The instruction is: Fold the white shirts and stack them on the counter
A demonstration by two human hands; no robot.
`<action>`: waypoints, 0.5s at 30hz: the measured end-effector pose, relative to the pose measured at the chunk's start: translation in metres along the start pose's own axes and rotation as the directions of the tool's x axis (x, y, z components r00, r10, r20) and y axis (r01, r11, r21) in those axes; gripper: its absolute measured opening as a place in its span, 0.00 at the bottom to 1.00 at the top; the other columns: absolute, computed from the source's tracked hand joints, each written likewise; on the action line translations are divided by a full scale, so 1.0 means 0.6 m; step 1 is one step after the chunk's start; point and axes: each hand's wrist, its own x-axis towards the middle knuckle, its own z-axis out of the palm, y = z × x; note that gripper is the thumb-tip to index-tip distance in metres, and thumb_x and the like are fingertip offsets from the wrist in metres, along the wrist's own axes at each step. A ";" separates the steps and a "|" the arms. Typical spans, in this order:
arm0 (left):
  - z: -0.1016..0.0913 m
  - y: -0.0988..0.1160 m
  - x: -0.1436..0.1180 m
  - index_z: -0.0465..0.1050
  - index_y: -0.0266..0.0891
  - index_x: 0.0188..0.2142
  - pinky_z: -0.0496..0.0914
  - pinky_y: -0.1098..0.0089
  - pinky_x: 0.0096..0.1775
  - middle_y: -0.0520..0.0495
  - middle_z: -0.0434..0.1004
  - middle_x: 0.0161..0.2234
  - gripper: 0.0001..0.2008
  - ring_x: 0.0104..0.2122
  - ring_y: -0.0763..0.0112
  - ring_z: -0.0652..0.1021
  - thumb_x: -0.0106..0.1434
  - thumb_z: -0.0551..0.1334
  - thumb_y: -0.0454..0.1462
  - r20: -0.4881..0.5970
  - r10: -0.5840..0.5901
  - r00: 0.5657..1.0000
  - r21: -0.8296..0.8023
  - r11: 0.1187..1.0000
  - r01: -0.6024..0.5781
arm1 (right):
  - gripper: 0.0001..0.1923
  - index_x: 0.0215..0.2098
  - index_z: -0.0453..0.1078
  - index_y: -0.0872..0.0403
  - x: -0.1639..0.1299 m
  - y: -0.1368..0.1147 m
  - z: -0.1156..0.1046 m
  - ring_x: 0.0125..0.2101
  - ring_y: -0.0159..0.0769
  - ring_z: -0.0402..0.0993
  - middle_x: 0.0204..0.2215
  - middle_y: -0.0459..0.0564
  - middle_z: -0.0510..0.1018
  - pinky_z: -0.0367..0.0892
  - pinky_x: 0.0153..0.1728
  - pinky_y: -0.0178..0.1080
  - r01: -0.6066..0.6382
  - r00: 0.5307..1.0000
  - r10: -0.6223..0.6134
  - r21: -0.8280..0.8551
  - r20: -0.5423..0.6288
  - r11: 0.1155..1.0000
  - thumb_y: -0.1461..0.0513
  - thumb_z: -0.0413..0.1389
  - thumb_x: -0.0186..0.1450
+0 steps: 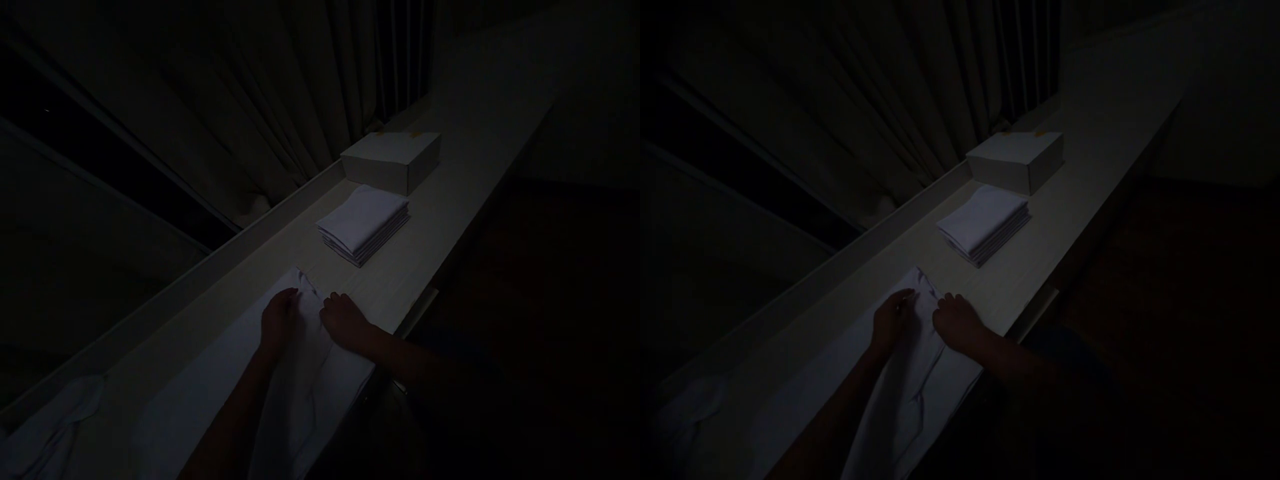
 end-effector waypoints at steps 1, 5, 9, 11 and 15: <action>0.002 -0.010 0.028 0.71 0.39 0.52 0.66 0.61 0.55 0.43 0.74 0.54 0.21 0.53 0.63 0.73 0.60 0.52 0.37 0.025 0.079 0.997 0.059 0.995 -0.080 | 0.09 0.37 0.73 0.58 0.000 -0.002 0.002 0.45 0.48 0.65 0.39 0.59 0.74 0.61 0.44 0.47 0.001 1.000 -0.001 -0.003 0.002 1.000 0.66 0.51 0.66; 0.008 -0.031 0.123 0.71 0.40 0.53 0.63 0.57 0.57 0.43 0.71 0.57 0.22 0.57 0.58 0.68 0.60 0.51 0.34 0.237 0.328 0.915 0.245 0.891 -0.383 | 0.08 0.36 0.73 0.58 0.008 -0.006 0.009 0.42 0.45 0.67 0.38 0.59 0.74 0.62 0.43 0.48 -0.012 0.999 0.012 -0.005 0.030 1.000 0.66 0.51 0.66; 0.008 -0.038 0.171 0.74 0.40 0.47 0.66 0.58 0.50 0.39 0.77 0.46 0.17 0.50 0.56 0.73 0.61 0.53 0.36 0.458 0.408 0.790 0.298 0.766 -0.569 | 0.06 0.36 0.71 0.58 0.015 -0.006 0.011 0.40 0.44 0.68 0.37 0.58 0.74 0.64 0.41 0.47 0.006 1.000 -0.006 0.001 0.025 1.000 0.66 0.52 0.66; 0.009 -0.040 0.180 0.74 0.39 0.47 0.66 0.58 0.48 0.39 0.78 0.43 0.17 0.47 0.56 0.73 0.62 0.52 0.36 0.511 0.437 0.740 0.350 0.681 -0.644 | 0.05 0.35 0.71 0.58 0.016 -0.005 0.010 0.40 0.44 0.69 0.37 0.57 0.74 0.65 0.40 0.47 0.014 1.000 -0.014 0.014 0.011 1.000 0.66 0.53 0.65; 0.008 -0.037 0.188 0.74 0.40 0.44 0.64 0.56 0.45 0.39 0.76 0.39 0.14 0.44 0.55 0.72 0.62 0.53 0.37 0.542 0.435 0.719 0.468 0.555 -0.688 | 0.04 0.35 0.70 0.58 0.017 -0.004 0.012 0.38 0.44 0.69 0.35 0.56 0.73 0.66 0.38 0.48 0.013 1.000 -0.013 0.028 -0.012 1.000 0.66 0.53 0.64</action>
